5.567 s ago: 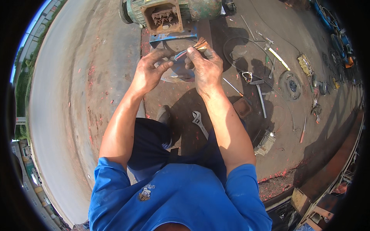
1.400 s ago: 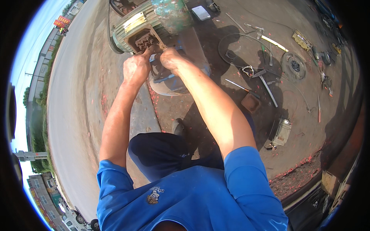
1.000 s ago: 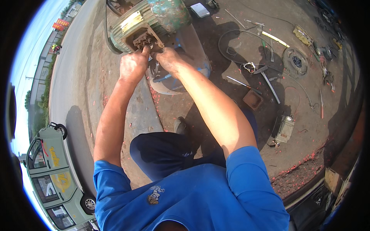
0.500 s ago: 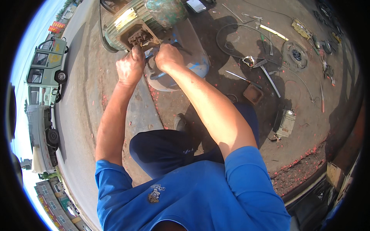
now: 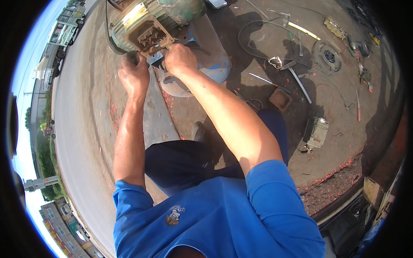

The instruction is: The person uses shears to cut the outer sheath of a cable, then strips the insulation from individual wires. They twist the exposed strands and insert them into the terminal block of a green electric motor, securing the connections.

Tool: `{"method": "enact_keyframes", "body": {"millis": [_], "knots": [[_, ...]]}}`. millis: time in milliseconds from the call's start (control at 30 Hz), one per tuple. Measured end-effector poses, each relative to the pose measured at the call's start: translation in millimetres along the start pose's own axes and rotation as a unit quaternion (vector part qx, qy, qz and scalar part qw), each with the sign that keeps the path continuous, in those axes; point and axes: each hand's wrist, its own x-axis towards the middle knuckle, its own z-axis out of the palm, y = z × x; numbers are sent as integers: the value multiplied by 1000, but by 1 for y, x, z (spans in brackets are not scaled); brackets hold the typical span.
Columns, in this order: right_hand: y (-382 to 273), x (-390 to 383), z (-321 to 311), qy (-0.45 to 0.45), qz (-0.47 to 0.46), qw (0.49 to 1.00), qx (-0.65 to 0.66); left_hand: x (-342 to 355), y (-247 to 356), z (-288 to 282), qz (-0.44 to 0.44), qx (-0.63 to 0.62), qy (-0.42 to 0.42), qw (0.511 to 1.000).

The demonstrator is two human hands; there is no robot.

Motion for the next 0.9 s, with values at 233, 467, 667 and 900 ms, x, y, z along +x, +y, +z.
{"method": "enact_keyframes", "body": {"millis": [233,467,667,900], "knots": [[5,-13,-2,-70,-76,987,-121,-9,9,-3,-168,-211,-10,963],[3,-10,8,27,-76,988,-133,-13,24,-4,-172,-270,-21,947],[4,-8,3,-46,-82,979,-180,-9,12,-8,-222,-315,-23,923],[2,-7,1,-60,-76,980,-176,-2,7,-5,-193,-362,-18,912]]}}
